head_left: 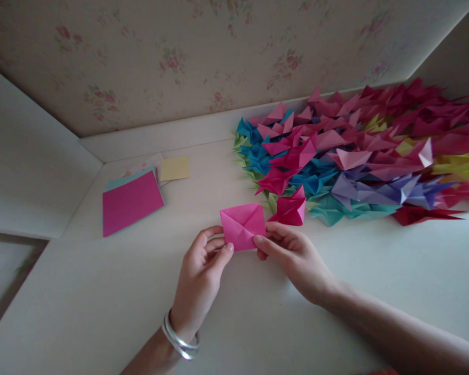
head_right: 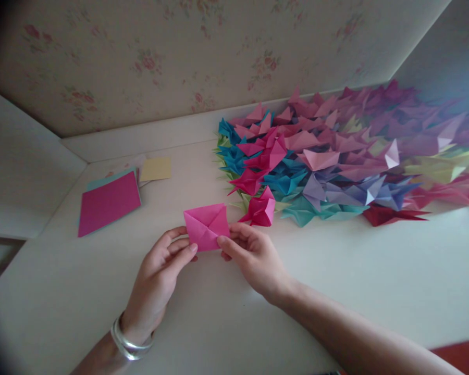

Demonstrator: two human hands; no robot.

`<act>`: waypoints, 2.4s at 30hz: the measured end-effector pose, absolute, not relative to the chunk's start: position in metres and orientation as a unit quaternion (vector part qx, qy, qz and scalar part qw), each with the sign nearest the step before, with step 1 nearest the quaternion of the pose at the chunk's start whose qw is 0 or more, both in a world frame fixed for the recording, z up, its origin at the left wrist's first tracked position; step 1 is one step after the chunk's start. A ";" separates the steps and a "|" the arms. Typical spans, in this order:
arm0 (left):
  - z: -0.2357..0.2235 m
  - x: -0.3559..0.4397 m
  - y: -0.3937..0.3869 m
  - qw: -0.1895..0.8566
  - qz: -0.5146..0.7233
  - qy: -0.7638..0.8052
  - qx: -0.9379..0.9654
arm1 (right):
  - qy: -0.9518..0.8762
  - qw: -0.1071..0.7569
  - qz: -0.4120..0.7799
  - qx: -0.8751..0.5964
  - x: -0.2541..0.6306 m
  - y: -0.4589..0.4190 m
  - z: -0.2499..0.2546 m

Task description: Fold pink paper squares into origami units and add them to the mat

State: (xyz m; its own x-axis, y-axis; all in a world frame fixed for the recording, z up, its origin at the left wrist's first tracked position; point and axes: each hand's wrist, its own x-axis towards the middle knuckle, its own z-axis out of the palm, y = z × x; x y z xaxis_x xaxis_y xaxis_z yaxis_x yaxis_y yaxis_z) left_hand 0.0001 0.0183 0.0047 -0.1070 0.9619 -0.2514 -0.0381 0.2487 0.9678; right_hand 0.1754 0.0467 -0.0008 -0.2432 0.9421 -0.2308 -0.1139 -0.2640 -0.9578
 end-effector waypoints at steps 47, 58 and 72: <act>0.006 -0.004 0.014 0.438 0.439 0.467 0.631 | -0.768 0.474 0.322 -0.286 0.198 0.049 -0.011; 0.012 -0.006 0.018 0.414 0.434 0.488 0.634 | -0.702 0.448 0.432 -0.346 0.198 0.048 -0.004; 0.016 -0.003 0.016 0.555 0.402 0.524 0.505 | -0.612 0.381 0.555 -0.415 0.189 0.044 -0.006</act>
